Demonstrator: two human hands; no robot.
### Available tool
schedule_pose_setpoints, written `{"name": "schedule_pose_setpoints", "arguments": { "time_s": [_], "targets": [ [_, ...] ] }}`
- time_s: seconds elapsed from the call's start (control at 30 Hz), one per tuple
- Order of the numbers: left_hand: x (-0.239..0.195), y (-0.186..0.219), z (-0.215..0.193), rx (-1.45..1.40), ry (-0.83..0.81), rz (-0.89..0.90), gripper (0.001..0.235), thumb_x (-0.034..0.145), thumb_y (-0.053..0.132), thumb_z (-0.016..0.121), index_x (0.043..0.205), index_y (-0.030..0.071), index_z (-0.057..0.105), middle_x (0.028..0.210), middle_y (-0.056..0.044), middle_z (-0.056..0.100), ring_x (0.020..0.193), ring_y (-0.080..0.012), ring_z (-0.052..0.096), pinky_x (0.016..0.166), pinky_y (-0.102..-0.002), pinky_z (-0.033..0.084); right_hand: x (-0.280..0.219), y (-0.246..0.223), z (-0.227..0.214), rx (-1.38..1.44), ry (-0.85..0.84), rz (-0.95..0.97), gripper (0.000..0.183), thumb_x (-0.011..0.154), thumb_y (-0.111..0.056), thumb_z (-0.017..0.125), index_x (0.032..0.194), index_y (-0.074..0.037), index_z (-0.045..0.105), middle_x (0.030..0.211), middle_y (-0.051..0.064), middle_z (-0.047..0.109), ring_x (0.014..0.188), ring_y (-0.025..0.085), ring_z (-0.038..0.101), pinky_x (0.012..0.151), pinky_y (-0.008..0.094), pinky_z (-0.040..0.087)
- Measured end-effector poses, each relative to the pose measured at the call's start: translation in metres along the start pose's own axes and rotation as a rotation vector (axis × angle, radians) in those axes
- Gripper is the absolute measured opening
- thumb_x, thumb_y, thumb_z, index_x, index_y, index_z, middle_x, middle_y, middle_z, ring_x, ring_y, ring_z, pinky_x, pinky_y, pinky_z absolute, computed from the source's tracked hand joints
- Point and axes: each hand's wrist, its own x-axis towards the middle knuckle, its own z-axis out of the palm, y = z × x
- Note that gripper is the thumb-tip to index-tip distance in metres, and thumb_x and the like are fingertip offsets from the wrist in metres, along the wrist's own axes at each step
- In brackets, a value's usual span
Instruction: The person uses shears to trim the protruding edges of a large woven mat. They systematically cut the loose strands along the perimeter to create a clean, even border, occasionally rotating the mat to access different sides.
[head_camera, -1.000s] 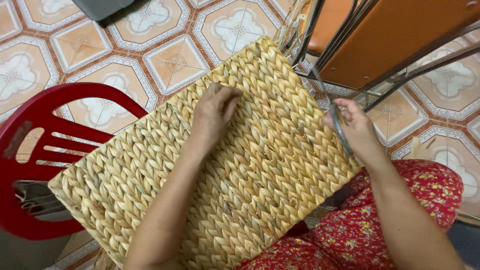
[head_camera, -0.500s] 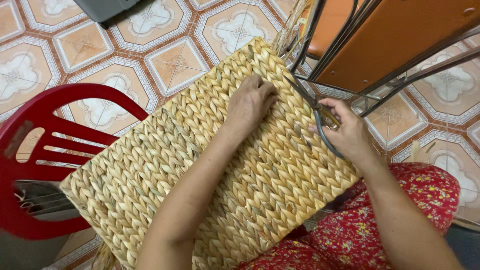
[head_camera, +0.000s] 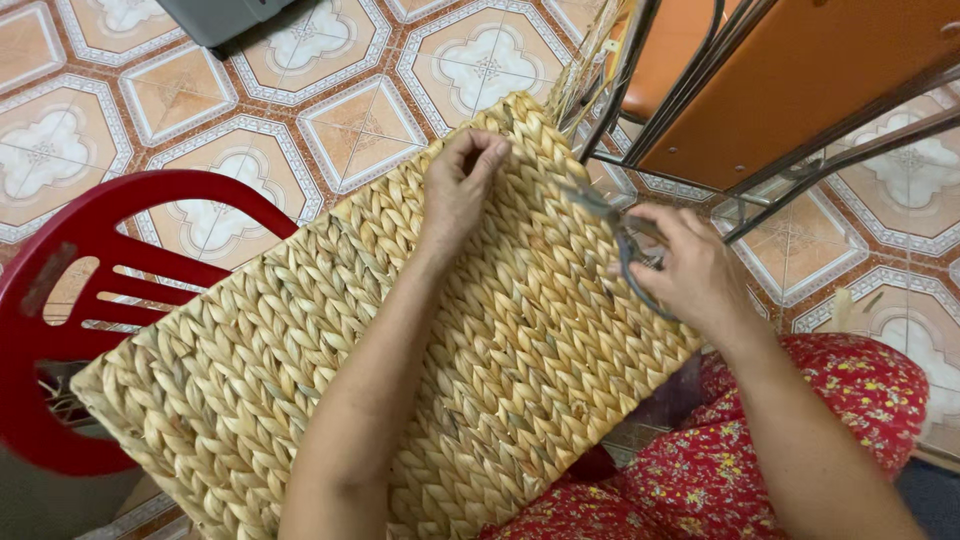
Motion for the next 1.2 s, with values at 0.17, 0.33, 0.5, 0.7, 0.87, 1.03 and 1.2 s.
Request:
{"name": "schedule_pose_setpoints", "arguments": {
  "time_s": [0.17,0.33,0.5,0.7,0.87,1.03,1.2],
  "targets": [
    [-0.028,0.036,-0.059,0.212,0.165,0.215,0.008,0.103,0.011,0.069,0.102,0.004,0.069,0.089,-0.002,0.068,0.077,-0.0096,0.060,0.069,-0.024,0.051,0.013,0.045,0.039,0.352,0.017,0.263,0.057,0.088,-0.032,0.084,0.134,-0.009,0.060,0.104,0.013,0.073,0.093,0.021,0.071,0.077,0.036,0.054],
    [-0.117,0.065,-0.179,1.236,0.626,0.585,0.038,0.090,0.003,0.076,0.126,0.001,0.061,0.133,-0.017,0.053,0.124,-0.0311,0.054,0.100,-0.045,0.052,0.017,0.083,0.068,0.832,-0.045,0.340,0.054,0.087,-0.019,0.080,0.133,0.000,0.058,0.102,0.008,0.074,0.083,0.009,0.067,0.068,0.021,0.052],
    [-0.219,0.037,-0.261,1.212,0.813,0.102,0.041,0.110,0.012,0.066,0.146,-0.002,0.052,0.147,-0.024,0.049,0.137,-0.0358,0.046,0.111,-0.044,0.049,0.016,0.092,0.069,0.767,-0.052,0.344,0.049,0.090,-0.016,0.081,0.131,0.002,0.060,0.094,0.007,0.070,0.078,0.007,0.062,0.065,0.020,0.049],
    [-0.264,-0.026,-0.294,-0.080,0.760,-0.273,0.037,0.111,0.024,0.051,0.136,-0.003,0.055,0.127,-0.016,0.067,0.109,-0.0225,0.067,0.091,-0.039,0.055,0.013,0.077,0.053,0.764,-0.045,0.362,0.051,0.087,-0.018,0.082,0.130,-0.001,0.062,0.082,0.000,0.066,0.066,0.004,0.054,0.053,0.020,0.041],
    [-0.251,-0.027,-0.295,-0.386,0.748,-0.182,0.028,0.111,0.018,0.051,0.126,-0.003,0.063,0.119,-0.015,0.072,0.099,-0.0221,0.074,0.085,-0.037,0.062,-0.004,0.066,0.006,0.625,0.047,0.439,0.050,0.087,-0.018,0.082,0.130,-0.003,0.063,0.080,-0.001,0.064,0.062,0.004,0.051,0.050,0.021,0.037],
    [-0.197,-0.006,-0.261,-0.403,0.668,-0.023,0.027,0.113,0.017,0.056,0.129,-0.004,0.064,0.120,-0.015,0.071,0.100,-0.0205,0.072,0.088,-0.035,0.062,-0.027,0.072,-0.058,0.706,0.226,0.371,0.047,0.091,-0.014,0.079,0.132,-0.002,0.060,0.086,-0.002,0.065,0.067,0.003,0.054,0.052,0.018,0.039],
    [-0.159,0.025,-0.247,-0.517,0.498,0.161,0.022,0.113,0.012,0.058,0.129,-0.004,0.063,0.123,-0.013,0.072,0.105,-0.0205,0.073,0.095,-0.037,0.062,-0.057,0.067,-0.093,0.687,0.399,0.277,0.048,0.093,-0.007,0.078,0.136,-0.001,0.056,0.094,-0.001,0.069,0.080,0.001,0.061,0.064,0.015,0.047]
  ]
}}
